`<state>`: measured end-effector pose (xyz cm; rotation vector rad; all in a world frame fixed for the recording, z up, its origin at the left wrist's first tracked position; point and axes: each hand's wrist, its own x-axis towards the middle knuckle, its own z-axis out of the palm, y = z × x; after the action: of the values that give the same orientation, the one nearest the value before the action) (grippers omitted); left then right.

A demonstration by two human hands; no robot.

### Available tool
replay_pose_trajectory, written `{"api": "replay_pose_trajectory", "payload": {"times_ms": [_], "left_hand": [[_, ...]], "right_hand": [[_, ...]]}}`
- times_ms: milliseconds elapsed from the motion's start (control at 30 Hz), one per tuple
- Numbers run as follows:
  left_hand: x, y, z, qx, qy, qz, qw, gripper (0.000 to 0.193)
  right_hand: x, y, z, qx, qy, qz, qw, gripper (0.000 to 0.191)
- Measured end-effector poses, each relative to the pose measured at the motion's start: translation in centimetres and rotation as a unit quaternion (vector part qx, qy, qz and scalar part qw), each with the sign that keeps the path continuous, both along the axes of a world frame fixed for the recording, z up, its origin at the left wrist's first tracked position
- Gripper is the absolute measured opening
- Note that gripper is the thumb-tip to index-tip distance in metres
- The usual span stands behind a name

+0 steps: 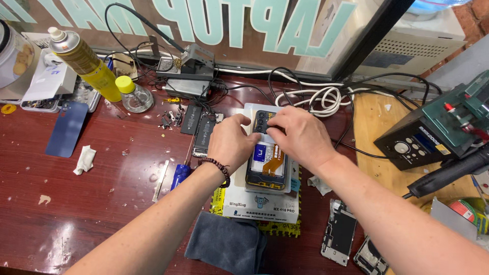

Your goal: The person holds a smartphone, removes its back cover to expose the internal components, then works on the opened device on the bench, prying and lifting the battery and other internal parts, and handles the separated frame and cover while using a screwdriver.

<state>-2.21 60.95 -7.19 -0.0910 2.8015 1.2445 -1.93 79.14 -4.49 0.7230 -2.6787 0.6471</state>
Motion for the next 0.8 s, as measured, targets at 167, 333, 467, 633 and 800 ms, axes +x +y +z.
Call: {"api": "replay_pose_trajectory", "payload": {"times_ms": [167, 333, 467, 633, 800], "left_hand": [[0.0, 0.3, -0.3, 0.047, -0.030, 0.008, 0.998, 0.056], [0.0, 0.3, -0.3, 0.081, -0.030, 0.015, 0.996, 0.058], [0.2, 0.4, -0.1, 0.061, -0.048, 0.029, 0.997, 0.058], [0.4, 0.5, 0.3, 0.060, -0.051, 0.044, 0.996, 0.056], [0.6, 0.7, 0.5, 0.059, -0.041, 0.039, 0.997, 0.054]], "right_hand": [[-2.8, 0.2, 1.4, 0.126, 0.032, 0.135, 0.982, 0.014], [-5.0, -1.0, 2.7, 0.278, -0.028, 0.167, 0.946, 0.017], [-5.5, -1.4, 3.6, 0.331, -0.021, 0.190, 0.924, 0.020], [-5.3, -1.8, 4.3, 0.353, -0.017, 0.188, 0.916, 0.022], [-5.0, -2.3, 4.2, 0.397, -0.001, 0.174, 0.901, 0.024]]}}
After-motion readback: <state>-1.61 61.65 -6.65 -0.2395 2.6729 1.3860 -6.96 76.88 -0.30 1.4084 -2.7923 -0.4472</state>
